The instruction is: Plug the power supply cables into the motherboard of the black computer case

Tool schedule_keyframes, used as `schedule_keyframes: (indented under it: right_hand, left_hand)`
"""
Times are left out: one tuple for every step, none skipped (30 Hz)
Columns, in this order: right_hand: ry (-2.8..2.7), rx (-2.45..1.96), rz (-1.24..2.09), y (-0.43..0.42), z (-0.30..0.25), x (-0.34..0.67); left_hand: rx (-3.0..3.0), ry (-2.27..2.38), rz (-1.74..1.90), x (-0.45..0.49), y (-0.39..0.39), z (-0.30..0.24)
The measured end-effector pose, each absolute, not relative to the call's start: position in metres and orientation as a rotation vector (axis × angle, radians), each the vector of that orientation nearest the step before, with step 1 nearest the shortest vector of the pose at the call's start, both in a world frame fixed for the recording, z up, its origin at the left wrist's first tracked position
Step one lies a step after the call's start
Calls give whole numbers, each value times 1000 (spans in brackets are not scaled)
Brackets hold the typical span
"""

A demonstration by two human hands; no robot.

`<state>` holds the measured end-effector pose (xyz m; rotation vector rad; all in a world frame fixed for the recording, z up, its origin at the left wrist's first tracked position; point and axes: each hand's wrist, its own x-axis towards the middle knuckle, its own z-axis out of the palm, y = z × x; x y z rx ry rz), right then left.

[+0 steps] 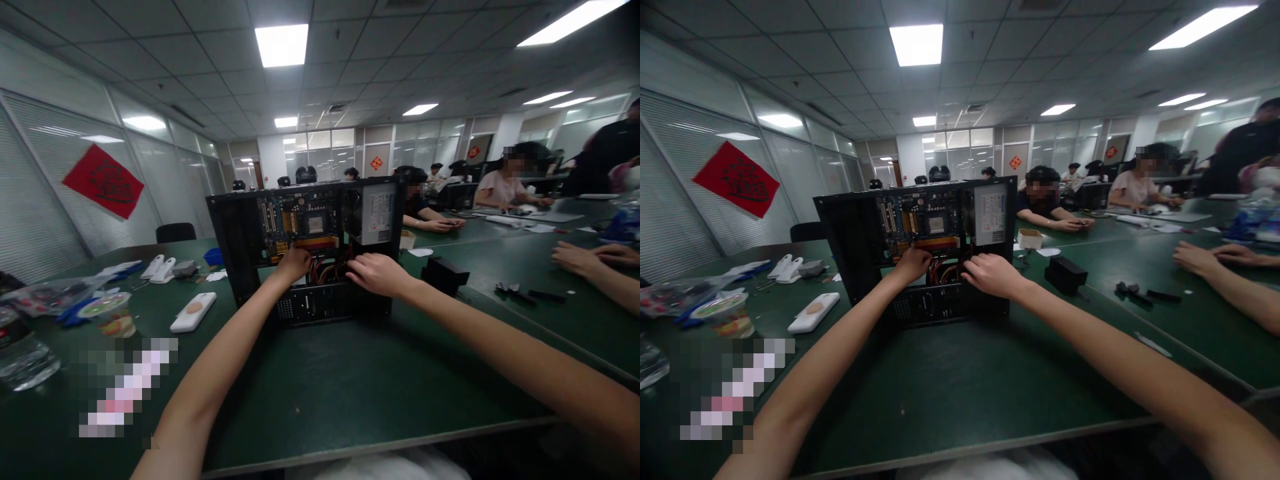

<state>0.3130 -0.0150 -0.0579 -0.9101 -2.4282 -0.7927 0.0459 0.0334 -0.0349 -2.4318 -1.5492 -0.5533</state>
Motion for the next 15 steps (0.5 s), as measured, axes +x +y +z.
schedule_keyframes:
  right_hand:
    - [-2451, -900, -875, -16, -60, 326]
    - [-2477, -875, -939, -16, -60, 338]
    - [-2510, -831, -973, -15, -60, 349]
    - [-2547, -778, -975, -13, -60, 357]
    - [-2584, -729, -949, -10, -60, 363]
    - [-2615, -693, -908, -8, -59, 367]
    - [-2641, -675, -867, -6, -58, 369]
    - [-2658, -680, -835, -4, -58, 370]
    - [-2666, -702, -815, -3, -59, 370]
    - [-2668, -730, -802, -3, -59, 369]
    - [-2662, -757, -790, -3, -60, 367]
    - [-2651, -777, -779, -4, -60, 366]
    - [-2640, -786, -773, -5, -61, 363]
    - [-2633, -788, -774, -6, -62, 359]
    - [-2630, -788, -782, -8, -62, 353]
  left_hand:
    - [-2405, -1545, -600, 45, 25, -35]
    - [-2380, -1553, -638, 44, 14, -36]
    - [-2350, -1581, -646, 44, 1, -38]
    - [-2311, -1597, -653, 45, -12, -41]
    - [-2276, -1617, -657, 47, -25, -45]
    - [-2264, -1646, -638, 50, -38, -50]
    - [-2279, -1663, -613, 53, -49, -56]
    - [-2291, -1653, -608, 58, -57, -62]
    - [-2284, -1636, -623, 62, -62, -68]
    - [-2266, -1634, -660, 65, -65, -73]
    - [-2233, -1642, -710, 68, -64, -77]
    - [-2186, -1667, -764, 70, -60, -79]
    - [-2127, -1712, -818, 70, -55, -81]
    - [-2062, -1770, -869, 69, -47, -80]
    - [-1996, -1834, -917, 66, -38, -79]
